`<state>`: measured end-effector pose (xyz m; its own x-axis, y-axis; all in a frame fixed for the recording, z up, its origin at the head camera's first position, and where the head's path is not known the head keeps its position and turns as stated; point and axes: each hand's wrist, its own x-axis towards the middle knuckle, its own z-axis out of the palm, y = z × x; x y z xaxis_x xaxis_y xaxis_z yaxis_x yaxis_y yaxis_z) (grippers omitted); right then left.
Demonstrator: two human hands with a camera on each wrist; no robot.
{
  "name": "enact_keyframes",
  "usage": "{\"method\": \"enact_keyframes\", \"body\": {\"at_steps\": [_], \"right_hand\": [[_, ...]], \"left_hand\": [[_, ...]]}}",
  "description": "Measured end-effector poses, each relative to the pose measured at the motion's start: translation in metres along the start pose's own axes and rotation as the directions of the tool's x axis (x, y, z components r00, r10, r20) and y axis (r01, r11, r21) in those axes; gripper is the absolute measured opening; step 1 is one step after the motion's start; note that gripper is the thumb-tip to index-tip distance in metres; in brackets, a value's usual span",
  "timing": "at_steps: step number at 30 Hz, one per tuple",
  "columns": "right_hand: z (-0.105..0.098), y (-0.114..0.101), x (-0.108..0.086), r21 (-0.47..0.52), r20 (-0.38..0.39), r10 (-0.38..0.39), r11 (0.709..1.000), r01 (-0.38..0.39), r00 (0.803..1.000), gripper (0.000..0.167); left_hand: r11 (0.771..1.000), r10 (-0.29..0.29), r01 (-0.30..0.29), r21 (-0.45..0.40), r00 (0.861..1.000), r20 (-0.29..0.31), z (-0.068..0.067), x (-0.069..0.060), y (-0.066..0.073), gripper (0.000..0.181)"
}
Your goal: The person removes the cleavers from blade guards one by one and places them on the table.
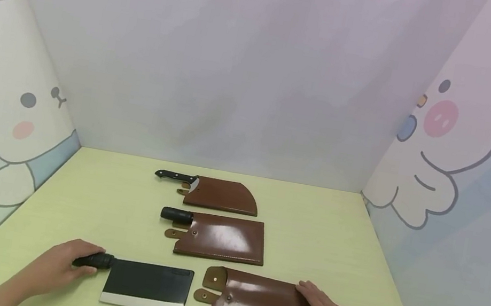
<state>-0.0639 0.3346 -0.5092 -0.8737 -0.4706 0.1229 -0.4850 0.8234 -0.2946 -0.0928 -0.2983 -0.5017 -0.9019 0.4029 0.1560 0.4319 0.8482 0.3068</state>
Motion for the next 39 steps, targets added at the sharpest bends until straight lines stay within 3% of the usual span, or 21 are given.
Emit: {"method": "enact_keyframes", "body": {"at_steps": [7, 12, 17, 20, 30, 39], "right_hand": [[-0.004, -0.004, 0.001, 0.011, 0.129, 0.079, 0.997, -0.081, 0.988, 0.121], [-0.011, -0.008, 0.004, -0.022, 0.116, 0.068, 0.998, -0.066, 0.991, 0.119], [-0.022, -0.009, 0.018, -0.057, 0.018, 0.013, 0.998, -0.012, 1.0, 0.103], [-0.028, -0.009, 0.03, -0.073, -0.036, -0.019, 0.997, 0.016, 0.999, 0.095], [-0.032, -0.011, 0.069, -0.1, -0.092, -0.083, 0.992, 0.074, 0.992, 0.078], [-0.035, -0.014, 0.108, -0.088, -0.083, -0.076, 0.994, 0.069, 0.994, 0.086]], "left_hand": [[0.999, -0.028, 0.03, -0.022, 0.996, 0.083, -0.003, 0.003, 0.002, 0.041], [0.995, -0.1, 0.103, -0.012, 0.985, 0.141, -0.007, 0.008, 0.011, 0.044], [0.987, -0.159, 0.16, 0.002, 0.985, 0.069, -0.009, 0.013, 0.02, 0.049], [0.984, -0.179, 0.179, -0.001, 0.984, 0.022, -0.009, 0.023, 0.024, 0.053], [0.994, -0.111, 0.111, -0.008, 0.99, -0.092, -0.008, 0.071, 0.029, 0.059], [0.999, -0.032, 0.031, -0.009, 0.998, -0.052, -0.001, 0.11, 0.04, 0.067]]}}
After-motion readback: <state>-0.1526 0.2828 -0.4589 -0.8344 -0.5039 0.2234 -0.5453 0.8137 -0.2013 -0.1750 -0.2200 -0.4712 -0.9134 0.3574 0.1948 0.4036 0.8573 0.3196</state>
